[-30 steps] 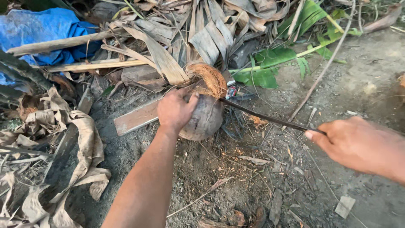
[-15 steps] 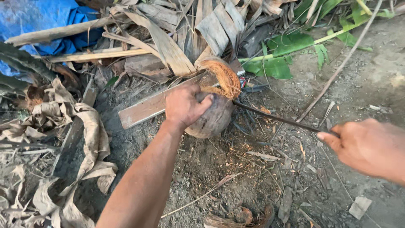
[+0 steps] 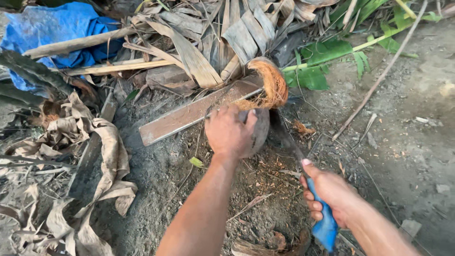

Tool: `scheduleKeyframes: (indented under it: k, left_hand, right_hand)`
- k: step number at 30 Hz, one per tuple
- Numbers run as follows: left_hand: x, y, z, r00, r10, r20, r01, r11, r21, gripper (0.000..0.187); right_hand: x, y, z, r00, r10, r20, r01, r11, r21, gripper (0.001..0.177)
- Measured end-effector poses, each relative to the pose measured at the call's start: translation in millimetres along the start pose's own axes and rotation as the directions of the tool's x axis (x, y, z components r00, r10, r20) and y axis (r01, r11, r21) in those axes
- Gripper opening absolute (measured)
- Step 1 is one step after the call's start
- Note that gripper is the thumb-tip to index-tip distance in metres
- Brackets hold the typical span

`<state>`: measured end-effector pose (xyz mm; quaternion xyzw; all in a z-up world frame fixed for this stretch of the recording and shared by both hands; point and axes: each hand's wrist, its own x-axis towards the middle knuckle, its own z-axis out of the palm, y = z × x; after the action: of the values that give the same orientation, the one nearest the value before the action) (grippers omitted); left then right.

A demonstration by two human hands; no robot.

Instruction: The person husks a coconut by hand and with a tool, pulling the outer fiber off and then moving the husk toward a small fire.

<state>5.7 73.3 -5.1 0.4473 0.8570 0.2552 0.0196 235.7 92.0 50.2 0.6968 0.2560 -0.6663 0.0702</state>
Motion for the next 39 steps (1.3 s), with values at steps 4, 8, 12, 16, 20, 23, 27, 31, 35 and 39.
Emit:
scheduleKeyframes:
  k: [4,8,12,16,20,23,27,31,35,39]
  left_hand:
    - [18.0,-31.3,0.3,0.978,0.015,0.209,-0.016,1.0,0.003,0.047]
    - [26.0,-75.1,-2.9,0.962,0.184,0.2,-0.204,0.975,0.084,0.042]
    - [25.6,-54.7,4.8,0.964,-0.264,-0.023,0.264,0.964,-0.009,0.078]
    - [6.6,-3.9,1.1,0.808,-0.568,0.156,0.589,0.777,-0.223,0.104]
    - [3.9,-9.0,-4.5,0.795,-0.58,0.176,0.606,0.752,-0.258,0.096]
    - [-1.4,-26.6,-3.0,0.857,-0.486,0.171,0.515,0.812,-0.273,0.091]
    - [-3.5,-36.7,-2.5,0.915,-0.356,0.191,0.397,0.877,-0.27,0.087]
    - [-17.5,-8.9,8.3,0.906,-0.423,0.017,0.421,0.899,-0.122,0.09]
    - [-22.4,9.8,8.0,0.89,-0.454,0.028,0.441,0.847,-0.297,0.102]
    - [-17.6,-2.5,-6.6,0.863,-0.476,0.167,0.504,0.793,-0.342,0.091]
  right_hand:
    - [14.0,38.9,-30.6,0.995,0.008,0.096,-0.019,0.994,0.108,0.051]
    - [41.2,98.0,-92.9,0.93,-0.367,-0.037,0.248,0.697,-0.673,0.059]
    - [33.5,122.4,-152.9,0.853,-0.491,-0.178,-0.13,0.13,-0.983,0.051]
    - [3.2,85.1,-152.2,0.829,-0.551,-0.098,-0.135,-0.026,-0.991,0.056]
    - [-9.2,20.8,-98.7,0.488,-0.834,0.26,0.129,-0.225,-0.966,0.062]
    - [-1.7,-25.6,-38.7,0.157,-0.58,0.799,-0.142,-0.814,-0.563,0.05]
    - [22.3,-74.3,25.6,0.212,-0.381,0.9,-0.389,-0.878,-0.28,0.068]
    - [50.2,-100.6,51.0,0.25,-0.531,0.81,-0.415,-0.814,-0.406,0.057]
    - [56.3,-114.3,42.8,0.313,-0.513,0.799,-0.383,-0.838,-0.388,0.033]
    - [42.0,-121.1,51.7,0.443,-0.395,0.805,-0.087,-0.912,-0.4,0.015]
